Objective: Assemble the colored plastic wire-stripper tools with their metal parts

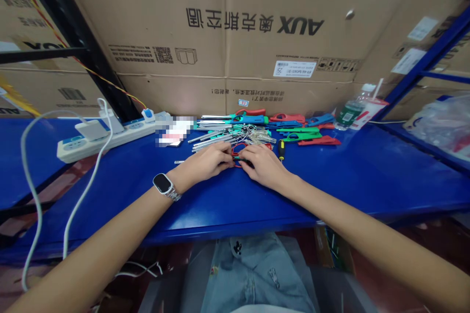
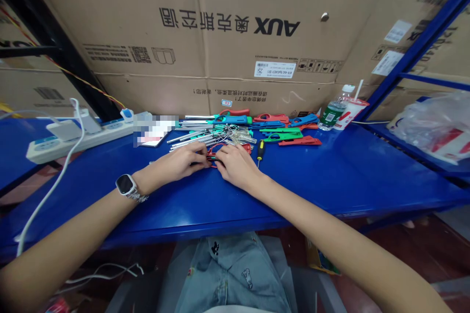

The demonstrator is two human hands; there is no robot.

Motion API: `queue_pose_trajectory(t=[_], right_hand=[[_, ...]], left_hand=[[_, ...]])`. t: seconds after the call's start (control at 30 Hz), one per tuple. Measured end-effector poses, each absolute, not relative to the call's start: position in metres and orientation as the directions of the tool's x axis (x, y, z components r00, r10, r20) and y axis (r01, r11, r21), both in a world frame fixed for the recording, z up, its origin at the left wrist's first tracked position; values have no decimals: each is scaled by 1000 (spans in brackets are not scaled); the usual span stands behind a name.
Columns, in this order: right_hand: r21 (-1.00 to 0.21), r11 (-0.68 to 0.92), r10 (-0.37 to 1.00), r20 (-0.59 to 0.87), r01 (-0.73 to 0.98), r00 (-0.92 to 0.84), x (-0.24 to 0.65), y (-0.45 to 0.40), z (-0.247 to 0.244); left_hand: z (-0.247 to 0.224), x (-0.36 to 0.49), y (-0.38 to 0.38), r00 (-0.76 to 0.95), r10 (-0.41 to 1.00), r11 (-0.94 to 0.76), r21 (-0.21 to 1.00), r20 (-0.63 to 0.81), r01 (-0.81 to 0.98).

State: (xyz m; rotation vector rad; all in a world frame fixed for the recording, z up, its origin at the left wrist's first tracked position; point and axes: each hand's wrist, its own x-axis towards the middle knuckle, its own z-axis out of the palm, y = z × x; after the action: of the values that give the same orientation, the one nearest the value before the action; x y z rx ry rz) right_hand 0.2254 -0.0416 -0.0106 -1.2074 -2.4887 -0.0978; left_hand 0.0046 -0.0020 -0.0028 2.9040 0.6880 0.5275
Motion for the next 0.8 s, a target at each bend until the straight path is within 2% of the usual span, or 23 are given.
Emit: queue_pose_trajectory(t=[0.17, 0.33, 0.6, 0.8], right_hand=[[-149, 567, 784, 398, 810, -476, 222, -43, -14], [-142, 464, 836, 398, 875, -378, 213, -44, -13], [-43, 436, 866, 293, 899, -406, 204, -51, 1], [-71, 417, 882, 271, 906, -385, 202, -51, 3]], left_hand=[[-3, 5, -3, 837, 447, -894, 178, 316, 411], [-4, 7, -2, 839, 434, -901, 167, 327, 401], [-3, 7, -4, 830, 454, -890, 127, 323, 438], [-4, 7, -5, 831, 455, -889, 114, 320, 443]])
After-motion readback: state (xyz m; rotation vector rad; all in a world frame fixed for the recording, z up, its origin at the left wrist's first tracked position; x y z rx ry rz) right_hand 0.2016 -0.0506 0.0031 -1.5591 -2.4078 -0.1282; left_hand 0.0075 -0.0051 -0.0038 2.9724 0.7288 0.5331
